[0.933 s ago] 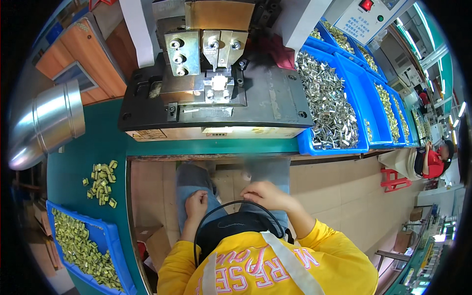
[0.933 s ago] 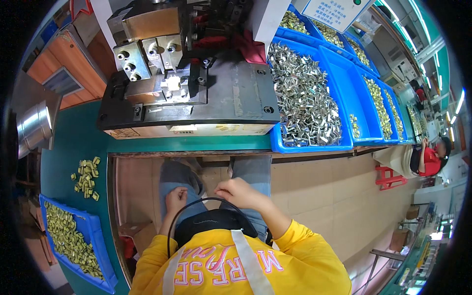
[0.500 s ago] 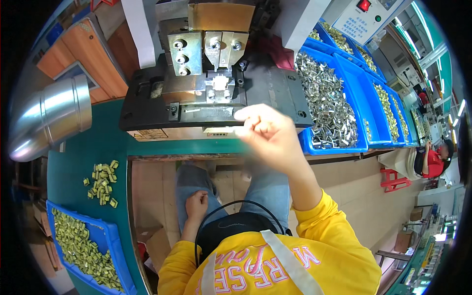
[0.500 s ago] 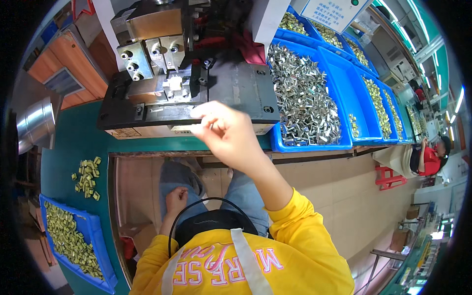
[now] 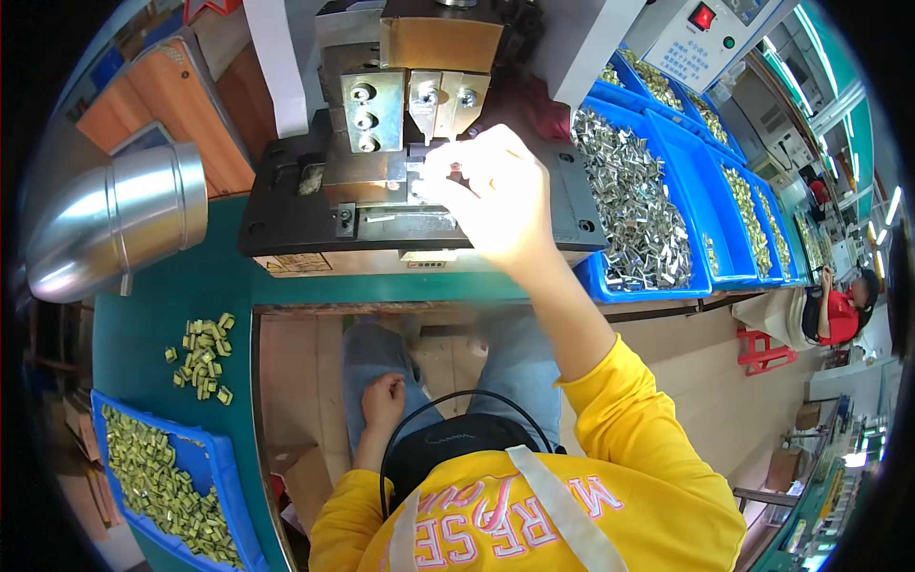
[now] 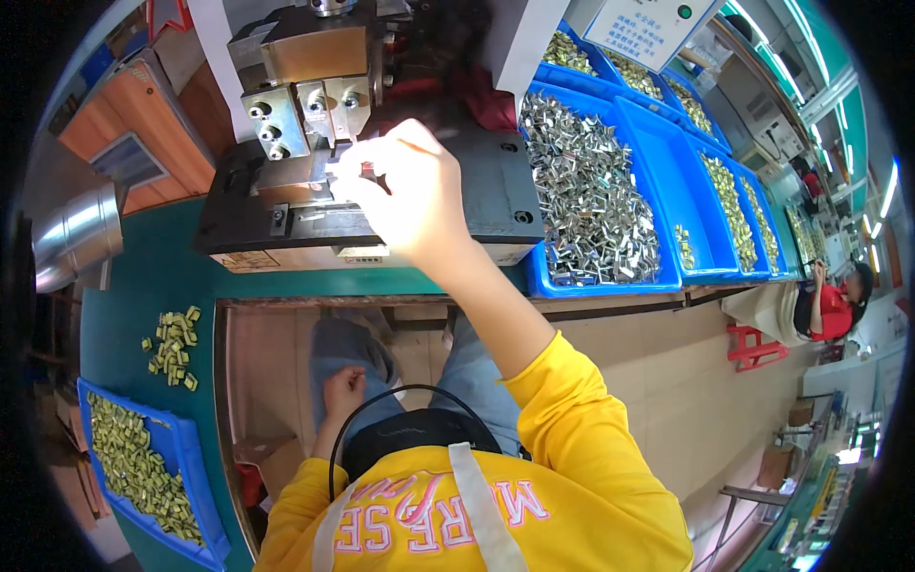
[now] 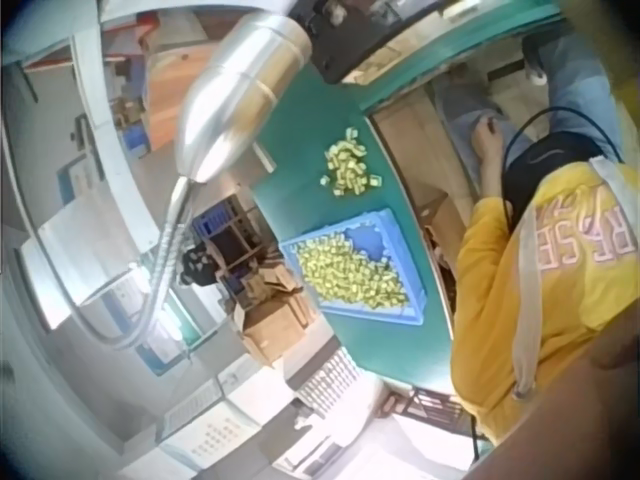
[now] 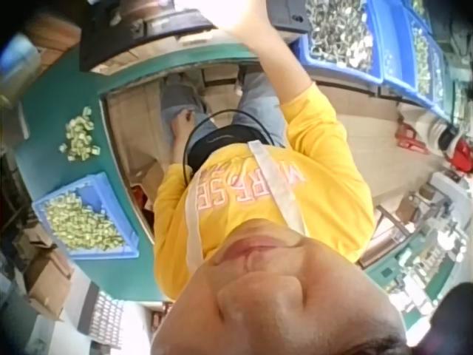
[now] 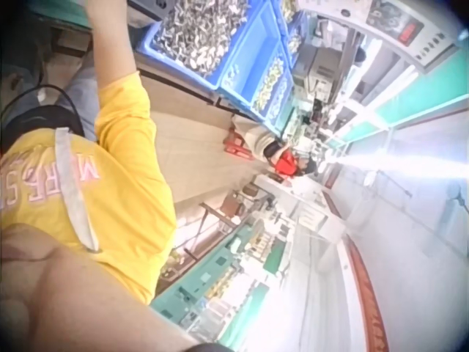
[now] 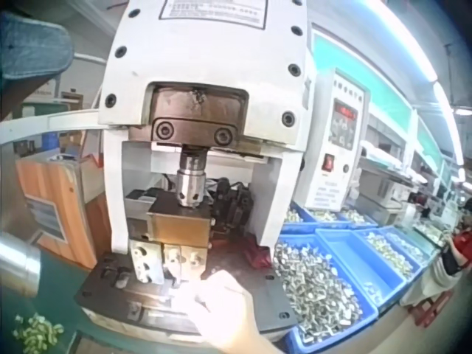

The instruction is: Assemble small electronic components by manually inserting metal terminals into plastic housings and then using a machine to finalize the assembly.

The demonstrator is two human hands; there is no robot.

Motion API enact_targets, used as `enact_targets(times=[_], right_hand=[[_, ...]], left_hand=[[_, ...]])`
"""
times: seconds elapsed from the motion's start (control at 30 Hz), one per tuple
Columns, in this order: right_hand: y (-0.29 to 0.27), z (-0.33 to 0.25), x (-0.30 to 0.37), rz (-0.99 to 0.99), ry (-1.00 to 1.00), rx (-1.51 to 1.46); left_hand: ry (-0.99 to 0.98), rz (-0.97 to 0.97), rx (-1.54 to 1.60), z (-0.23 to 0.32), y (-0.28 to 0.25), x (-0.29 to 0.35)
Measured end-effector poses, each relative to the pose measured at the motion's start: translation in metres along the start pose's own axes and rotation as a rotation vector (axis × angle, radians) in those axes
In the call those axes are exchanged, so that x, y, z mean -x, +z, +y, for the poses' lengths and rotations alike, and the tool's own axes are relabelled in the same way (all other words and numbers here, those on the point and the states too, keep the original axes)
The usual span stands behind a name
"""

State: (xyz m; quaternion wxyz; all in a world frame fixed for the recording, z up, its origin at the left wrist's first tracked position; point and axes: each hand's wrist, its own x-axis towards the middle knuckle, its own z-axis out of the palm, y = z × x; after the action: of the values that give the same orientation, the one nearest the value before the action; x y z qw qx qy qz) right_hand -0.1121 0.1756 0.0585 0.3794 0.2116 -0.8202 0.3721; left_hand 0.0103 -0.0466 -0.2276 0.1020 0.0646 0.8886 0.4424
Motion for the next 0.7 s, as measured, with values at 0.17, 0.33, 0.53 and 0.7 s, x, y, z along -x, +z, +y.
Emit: enact_targets(times=[0.17, 0.33, 0.53, 0.7], right_hand=[[0.001, -0.014, 0.011, 0.155, -0.156, 0.186], [-0.053, -0.035, 0.043, 0.141, -0.018, 0.263], [-0.211, 0.049, 0.097, 0.713, 0.485, 0.568], [-0.286, 0.104, 0.153, 0.489, 0.720, 0.964]], left_hand=[[-0.008, -0.014, 0.005, -0.004, 0.001, 0.001], [0.058, -0.037, -0.008, -0.004, 0.005, -0.002], [-0.103, -0.034, 0.259, -0.015, -0.024, 0.014], [-0.120, 0.060, 0.174, -0.007, -0.069, 0.033]])
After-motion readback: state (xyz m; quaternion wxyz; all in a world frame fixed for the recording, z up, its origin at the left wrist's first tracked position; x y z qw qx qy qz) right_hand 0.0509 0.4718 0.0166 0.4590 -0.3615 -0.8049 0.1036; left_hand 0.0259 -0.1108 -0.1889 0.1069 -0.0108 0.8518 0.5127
